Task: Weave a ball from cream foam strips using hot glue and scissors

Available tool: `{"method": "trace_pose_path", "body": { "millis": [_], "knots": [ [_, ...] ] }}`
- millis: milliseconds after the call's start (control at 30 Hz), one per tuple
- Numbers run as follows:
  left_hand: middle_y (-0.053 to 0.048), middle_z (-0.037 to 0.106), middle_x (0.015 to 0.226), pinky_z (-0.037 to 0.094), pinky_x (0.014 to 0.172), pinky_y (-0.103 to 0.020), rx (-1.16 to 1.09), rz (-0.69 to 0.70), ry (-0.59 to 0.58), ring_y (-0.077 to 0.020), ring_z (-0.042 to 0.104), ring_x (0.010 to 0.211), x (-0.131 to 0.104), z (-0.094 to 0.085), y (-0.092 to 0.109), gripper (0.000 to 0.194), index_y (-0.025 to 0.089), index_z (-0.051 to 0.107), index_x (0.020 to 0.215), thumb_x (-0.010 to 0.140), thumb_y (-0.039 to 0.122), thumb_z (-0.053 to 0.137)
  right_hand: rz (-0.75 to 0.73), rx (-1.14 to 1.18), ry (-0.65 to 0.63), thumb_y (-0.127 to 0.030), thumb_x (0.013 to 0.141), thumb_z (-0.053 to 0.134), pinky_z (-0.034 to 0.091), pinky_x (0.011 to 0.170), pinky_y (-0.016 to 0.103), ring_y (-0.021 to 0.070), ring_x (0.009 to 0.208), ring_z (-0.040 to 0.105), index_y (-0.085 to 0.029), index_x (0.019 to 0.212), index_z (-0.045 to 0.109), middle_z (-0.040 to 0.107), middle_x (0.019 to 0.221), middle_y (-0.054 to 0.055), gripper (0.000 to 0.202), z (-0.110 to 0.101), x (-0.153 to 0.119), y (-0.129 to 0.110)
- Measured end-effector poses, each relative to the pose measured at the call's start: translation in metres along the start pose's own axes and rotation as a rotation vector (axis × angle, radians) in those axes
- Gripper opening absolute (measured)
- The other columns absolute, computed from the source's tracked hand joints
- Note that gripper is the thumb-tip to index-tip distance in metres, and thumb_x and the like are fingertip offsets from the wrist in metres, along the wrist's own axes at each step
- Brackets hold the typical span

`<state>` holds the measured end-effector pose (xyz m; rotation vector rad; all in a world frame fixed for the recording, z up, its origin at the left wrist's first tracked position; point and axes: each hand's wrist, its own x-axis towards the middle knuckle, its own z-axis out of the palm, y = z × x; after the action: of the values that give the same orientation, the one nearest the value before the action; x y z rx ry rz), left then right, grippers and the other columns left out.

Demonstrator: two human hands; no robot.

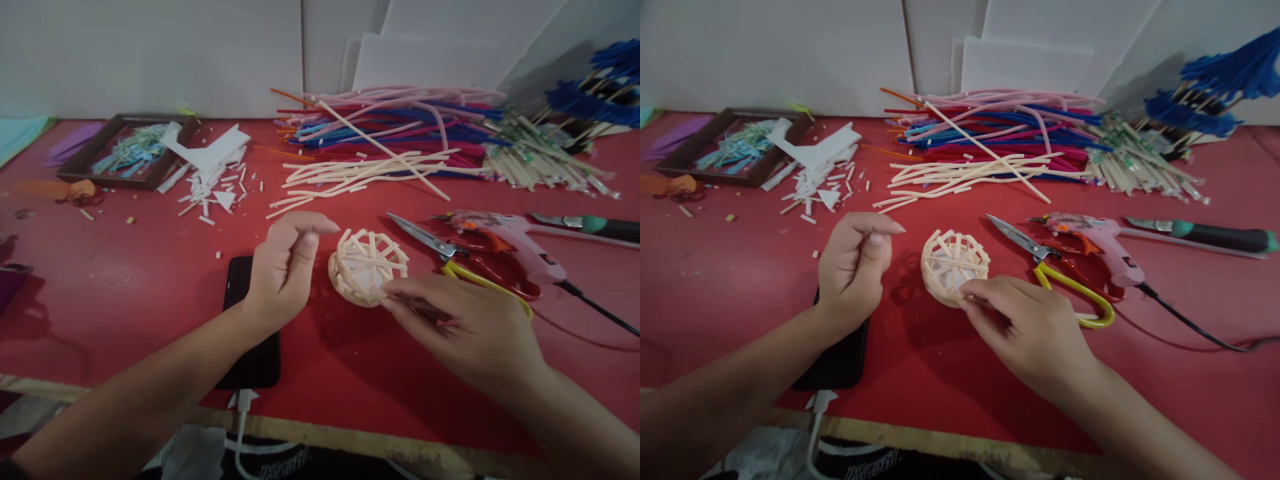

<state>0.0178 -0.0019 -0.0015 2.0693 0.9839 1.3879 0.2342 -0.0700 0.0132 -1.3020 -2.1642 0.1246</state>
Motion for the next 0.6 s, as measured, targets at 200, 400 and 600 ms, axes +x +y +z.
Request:
{"method": "trace_pose_path", "body": {
  "millis": [200,400,600],
  "knots": [
    [-0.008,0.07,0.11,0.046,0.095,-0.042,0.274,0.367,-0.265,-0.0224,0.062,0.102,0.0004,0.0016,-0.0002,0.018,0.024,0.069,0.103,0.096,0.04,0.064,-0.035,-0.023,0.057,-0.018,0.098,0.055,0.057,0.06,0.022,0.0135,0.068,0.074,-0.022,0.097,0.07,0.079,0.082,0.001,0.016,0.0045,-0.0007,-0.0034],
    [-0.012,0.063,0.132,0.038,0.104,-0.046,0.381,0.405,-0.362,-0.0279,0.05,0.117,-0.005,0.0064,-0.001,0.019,0.024,0.071,0.106,0.1,0.031,0.054,-0.096,-0.068,0.075,-0.014,0.097,0.058,0.057,0.063,0.021,0.0125,0.07,0.075,-0.021,0.097,0.071,0.08,0.084,0.001,0.016,0.0037,0.0,-0.0056],
    [-0.01,0.059,0.134,0.037,0.106,-0.043,0.38,0.433,-0.338,-0.0265,0.047,0.119,-0.0058,0.0073,-0.004,0.016,0.024,0.068,0.101,0.099,0.02,0.052,-0.026,-0.047,0.067,-0.023,0.098,0.057,0.054,0.053,0.024,0.0131,0.061,0.071,-0.025,0.097,0.067,0.077,0.077,-0.001,0.01,0.003,-0.0019,0.0013]
  ]
}}
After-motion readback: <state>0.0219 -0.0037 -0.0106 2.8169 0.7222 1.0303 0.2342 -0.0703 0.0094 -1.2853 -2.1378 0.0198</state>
